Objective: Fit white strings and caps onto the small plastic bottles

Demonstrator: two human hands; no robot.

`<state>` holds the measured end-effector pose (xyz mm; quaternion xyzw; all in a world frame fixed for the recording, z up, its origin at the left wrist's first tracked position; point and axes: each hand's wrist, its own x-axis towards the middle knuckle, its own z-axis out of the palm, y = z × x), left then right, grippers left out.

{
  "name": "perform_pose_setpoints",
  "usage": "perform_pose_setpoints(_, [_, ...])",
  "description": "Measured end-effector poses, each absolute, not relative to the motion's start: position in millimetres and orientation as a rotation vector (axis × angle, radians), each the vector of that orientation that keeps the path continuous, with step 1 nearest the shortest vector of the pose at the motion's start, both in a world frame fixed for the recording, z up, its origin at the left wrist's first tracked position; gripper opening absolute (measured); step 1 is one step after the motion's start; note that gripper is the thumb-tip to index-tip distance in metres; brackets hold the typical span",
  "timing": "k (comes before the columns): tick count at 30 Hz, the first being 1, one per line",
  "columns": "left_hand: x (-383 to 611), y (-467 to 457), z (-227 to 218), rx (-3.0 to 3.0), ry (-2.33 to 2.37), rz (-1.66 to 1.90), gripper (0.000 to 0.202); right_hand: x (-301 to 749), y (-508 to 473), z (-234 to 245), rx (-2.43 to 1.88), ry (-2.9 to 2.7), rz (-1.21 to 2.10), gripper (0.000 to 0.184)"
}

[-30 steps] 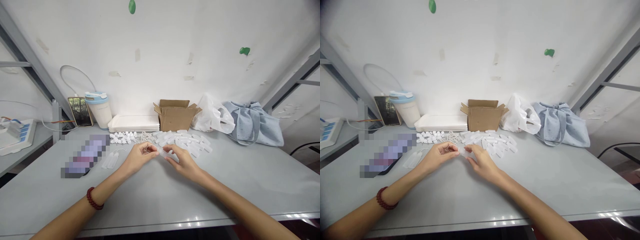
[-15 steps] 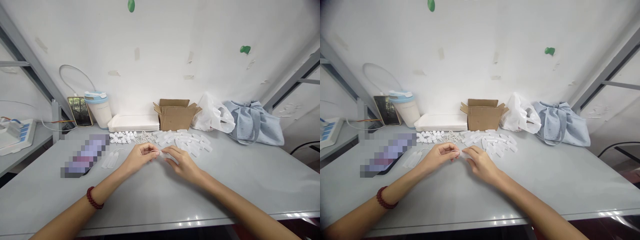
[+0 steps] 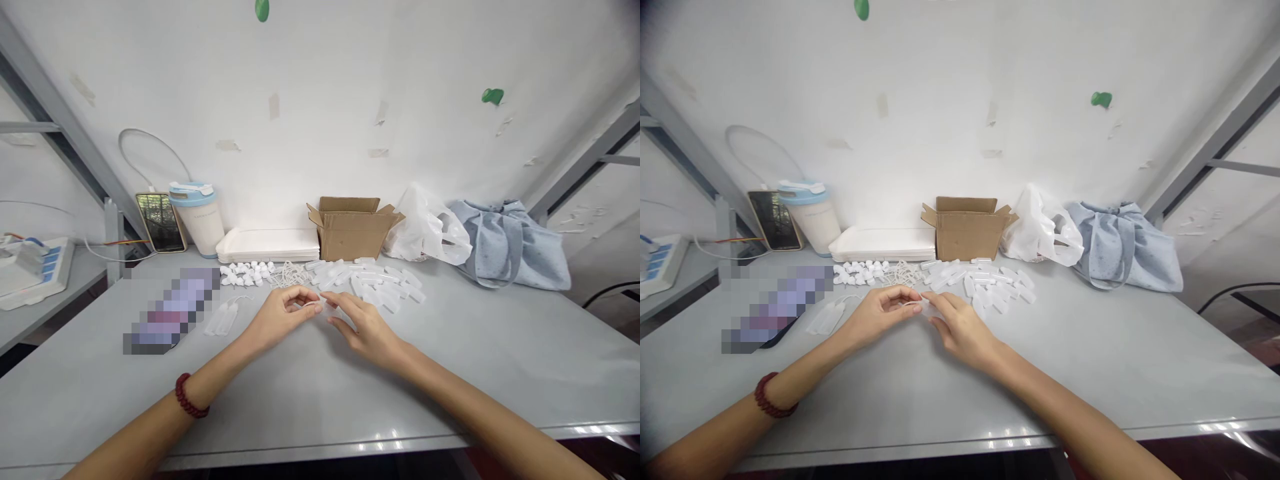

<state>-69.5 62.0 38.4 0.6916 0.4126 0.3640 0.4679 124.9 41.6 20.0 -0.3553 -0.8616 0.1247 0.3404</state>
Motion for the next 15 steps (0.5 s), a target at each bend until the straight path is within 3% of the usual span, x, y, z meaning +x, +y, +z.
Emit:
perform_pose_setpoints(8, [-68, 59, 43, 1.761, 0.992, 0.897, 0.022, 122, 39, 28, -0.935, -2.117, 0.519, 0.035])
perform_pose_setpoints(15, [-70, 62, 39, 1.64, 0.992, 0.91, 0.023, 122, 40, 29, -0.989, -1.82, 0.979, 0.028])
